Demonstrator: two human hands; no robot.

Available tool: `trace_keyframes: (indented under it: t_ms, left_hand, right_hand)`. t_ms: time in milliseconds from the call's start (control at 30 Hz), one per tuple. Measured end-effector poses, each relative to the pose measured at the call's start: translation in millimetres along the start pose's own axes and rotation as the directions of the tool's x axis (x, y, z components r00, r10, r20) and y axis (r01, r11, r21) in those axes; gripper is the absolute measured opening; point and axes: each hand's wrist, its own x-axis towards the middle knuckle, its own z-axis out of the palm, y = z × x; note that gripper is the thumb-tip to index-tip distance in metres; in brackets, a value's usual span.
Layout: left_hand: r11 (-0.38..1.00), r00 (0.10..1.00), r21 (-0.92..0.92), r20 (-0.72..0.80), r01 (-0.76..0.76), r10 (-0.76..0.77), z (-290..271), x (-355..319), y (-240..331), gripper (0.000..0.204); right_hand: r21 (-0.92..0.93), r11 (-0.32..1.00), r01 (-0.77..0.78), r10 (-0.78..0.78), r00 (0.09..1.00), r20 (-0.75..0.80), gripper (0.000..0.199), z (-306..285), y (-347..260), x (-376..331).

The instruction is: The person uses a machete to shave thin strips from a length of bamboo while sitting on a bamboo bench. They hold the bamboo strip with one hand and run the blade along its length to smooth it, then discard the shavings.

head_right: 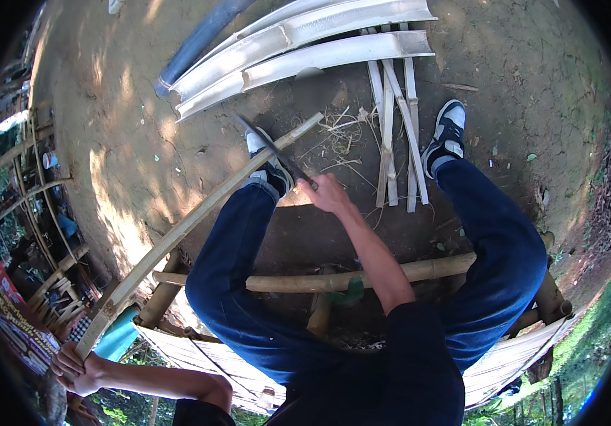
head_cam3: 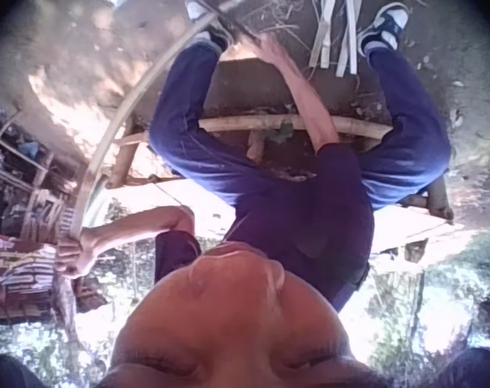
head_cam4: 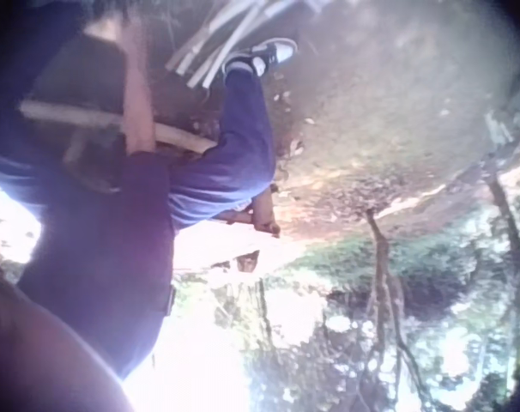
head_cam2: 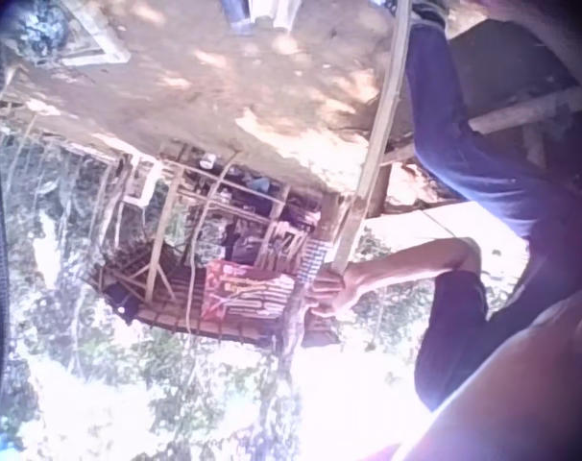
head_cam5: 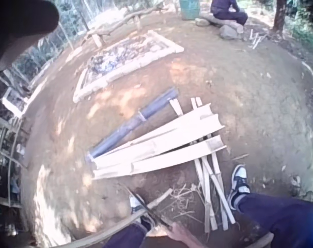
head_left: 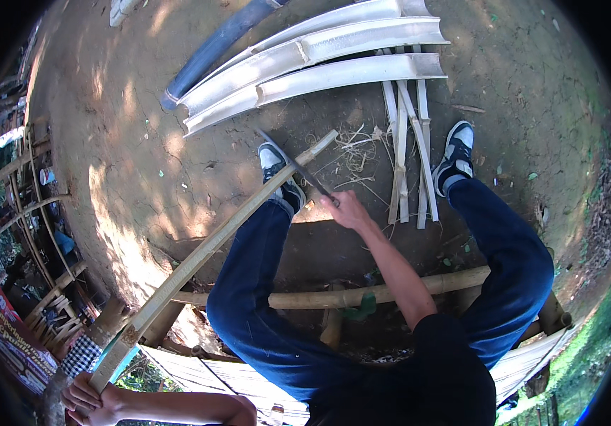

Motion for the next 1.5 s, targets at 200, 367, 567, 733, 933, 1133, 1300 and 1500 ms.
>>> trace_keyframes:
  t_ms: [200, 367, 567, 733, 933, 1133, 1300, 1500]
  left_hand:
    - [0.999, 0.998, -0.045, -0.059, -0.012, 0.009, -35.0, -0.4, -6.8, 0.022]
    - [0.999, 0.964, 0.000, -0.263, 0.042, -0.041, -108.2, 15.0, -13.1, 0.023]
    - [0.938, 0.775, 0.329, -0.619, 0.109, 0.127, -134.1, 26.3, -22.6, 0.023]
    - [0.967, 0.878, 0.223, -0.479, 0.121, 0.000, -126.3, 36.5, -19.9, 0.023]
    - [0.989, 0.990, -0.142, -0.134, 0.031, -0.050, -85.3, 13.3, -11.3, 0.021]
    - [0.986, 0.987, 0.043, -0.001, 0.158, -0.158, 12.8, -42.5, 10.6, 0.017]
    - [0.811, 0.942, 0.526, 0.056, 0.255, -0.332, 13.2, -95.5, 71.1, 0.037]
    - [0.682, 0.792, 0.415, -0.203, 0.603, -0.576, -44.6, -200.0, 131.8, 0.054]
  right_hand:
    - [-0.101, 0.992, 0.081, -0.093, 0.988, -0.120, 0.056, 8.8, 10.4, 13.9]
    - [-0.200, 0.865, -0.460, 0.406, 0.876, -0.260, 0.068, -34.9, 70.4, 40.4]
    - [-0.316, 0.898, -0.305, 0.292, 0.952, -0.088, 0.069, -55.2, 76.0, 22.0]
    - [-0.226, 0.854, -0.469, 0.423, 0.878, -0.225, 0.071, -44.9, 80.0, 20.0]
    - [-0.062, 0.887, -0.457, 0.444, 0.883, -0.150, 0.074, -46.2, 40.2, -15.8]
    - [0.005, 0.938, -0.347, 0.340, 0.915, -0.216, 0.072, -30.9, 22.8, -96.3]
    - [0.328, 0.880, -0.342, 0.420, 0.884, -0.206, 0.069, -48.6, -25.5, -164.4]
    - [0.529, 0.828, -0.186, 0.346, 0.912, -0.220, 0.072, -54.6, -75.7, -191.4]
